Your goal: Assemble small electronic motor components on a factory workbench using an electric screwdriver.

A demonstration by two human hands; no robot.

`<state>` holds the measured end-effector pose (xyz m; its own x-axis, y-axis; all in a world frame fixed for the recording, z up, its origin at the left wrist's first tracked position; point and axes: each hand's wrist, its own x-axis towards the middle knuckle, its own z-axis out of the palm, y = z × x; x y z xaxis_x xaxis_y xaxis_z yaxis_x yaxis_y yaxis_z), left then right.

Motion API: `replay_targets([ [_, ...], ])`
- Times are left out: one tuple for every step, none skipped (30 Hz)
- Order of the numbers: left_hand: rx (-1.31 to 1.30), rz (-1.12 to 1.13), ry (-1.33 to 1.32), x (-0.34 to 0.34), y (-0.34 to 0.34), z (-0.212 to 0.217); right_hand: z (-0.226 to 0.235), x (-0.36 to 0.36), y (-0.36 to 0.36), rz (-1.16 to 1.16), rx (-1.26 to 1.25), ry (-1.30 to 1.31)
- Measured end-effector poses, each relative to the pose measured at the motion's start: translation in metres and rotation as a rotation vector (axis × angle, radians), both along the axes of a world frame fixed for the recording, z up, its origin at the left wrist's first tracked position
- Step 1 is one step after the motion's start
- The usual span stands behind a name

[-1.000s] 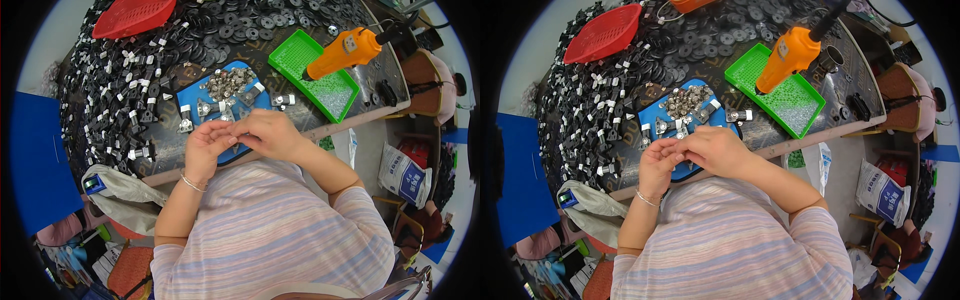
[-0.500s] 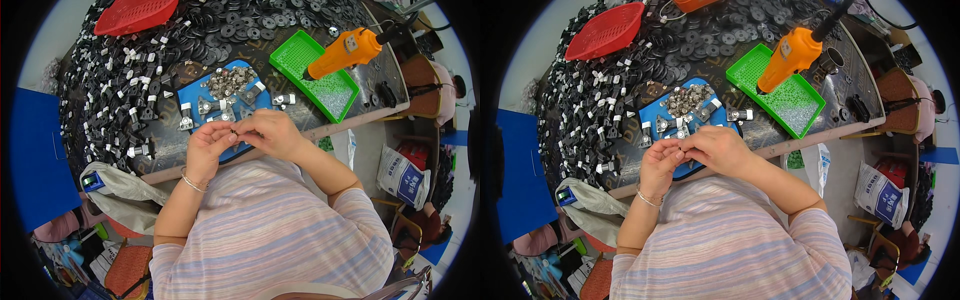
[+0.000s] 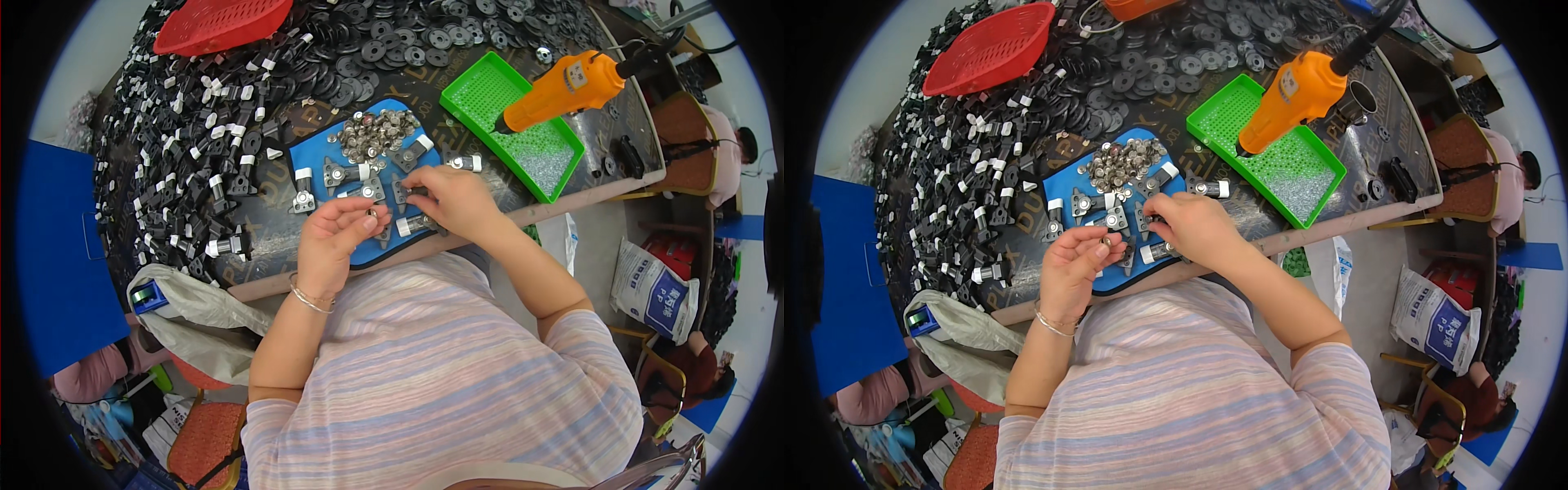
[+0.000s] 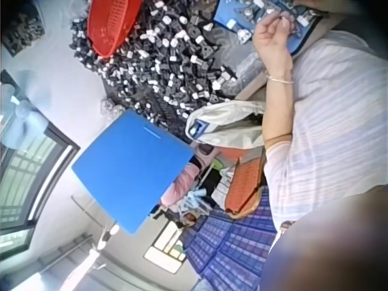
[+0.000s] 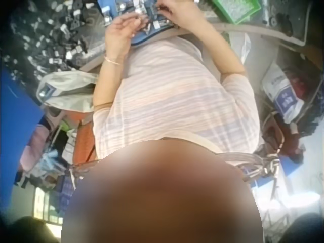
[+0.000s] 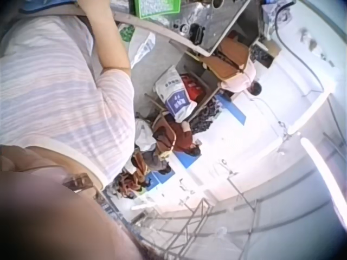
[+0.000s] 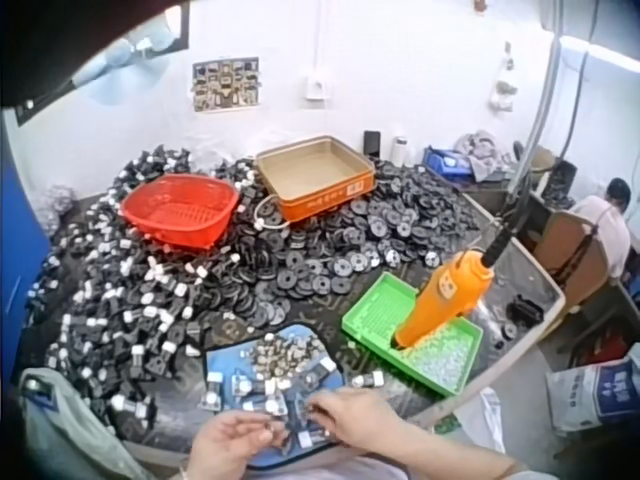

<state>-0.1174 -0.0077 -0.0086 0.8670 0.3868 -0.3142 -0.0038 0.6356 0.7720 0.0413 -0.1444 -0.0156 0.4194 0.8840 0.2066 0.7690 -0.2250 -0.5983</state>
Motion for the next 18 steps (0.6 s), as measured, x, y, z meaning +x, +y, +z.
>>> replay_targets([
  [0.021,0.004,0.006,-0.0001,-0.0001,0.0011,0.0009,0.0001,0.0000,0.000,-0.001,-0.001],
  [0.043,0.009,0.013,-0.0008,0.0005,0.0014,0.0019,-0.0001,0.0009,-0.006,-0.005,0.004],
  [0.043,0.011,0.014,-0.0015,0.0012,0.0012,0.0030,-0.0004,0.0018,-0.013,-0.008,0.009],
  [0.044,0.014,0.006,-0.0022,0.0020,0.0009,0.0044,-0.0008,0.0016,-0.011,-0.008,0.010],
  [0.045,0.017,-0.001,-0.0025,0.0027,0.0009,0.0063,-0.0009,0.0004,-0.018,-0.015,0.041],
  [0.044,0.018,-0.001,-0.0029,0.0033,0.0008,0.0072,-0.0009,-0.0001,-0.026,-0.021,0.073],
  [0.046,0.025,-0.004,-0.0033,0.0039,0.0006,0.0069,-0.0007,0.0003,-0.026,-0.022,0.074],
  [0.046,0.032,-0.009,-0.0034,0.0043,0.0003,0.0063,-0.0002,0.0006,-0.008,-0.009,0.068],
  [0.045,0.032,-0.009,-0.0032,0.0045,0.0003,0.0055,0.0002,0.0009,0.010,0.003,0.063],
  [0.040,0.030,-0.009,-0.0029,0.0048,0.0006,0.0041,0.0005,0.0008,0.010,0.002,0.062],
  [0.037,0.029,-0.007,-0.0030,0.0053,0.0010,0.0023,0.0004,0.0013,0.010,-0.002,0.057],
  [0.038,0.029,-0.007,-0.0029,0.0057,0.0010,0.0015,0.0004,0.0018,0.010,-0.006,0.053],
  [0.038,0.030,-0.005,-0.0027,0.0061,0.0009,0.0020,0.0004,0.0023,0.009,-0.006,0.052],
  [0.038,0.031,-0.004,-0.0024,0.0066,0.0006,0.0029,0.0004,0.0029,0.006,0.002,0.014],
  [0.039,0.031,-0.005,-0.0026,0.0071,0.0005,0.0039,0.0004,0.0034,0.002,0.010,-0.024],
  [0.043,0.035,-0.002,-0.0031,0.0077,0.0004,0.0052,-0.0001,0.0036,0.001,0.011,-0.026],
  [0.049,0.040,0.000,-0.0032,0.0085,0.0006,0.0072,-0.0008,0.0039,-0.002,0.019,0.016],
  [0.052,0.039,-0.003,-0.0031,0.0090,0.0007,0.0090,-0.0014,0.0041,-0.005,0.026,0.057],
])
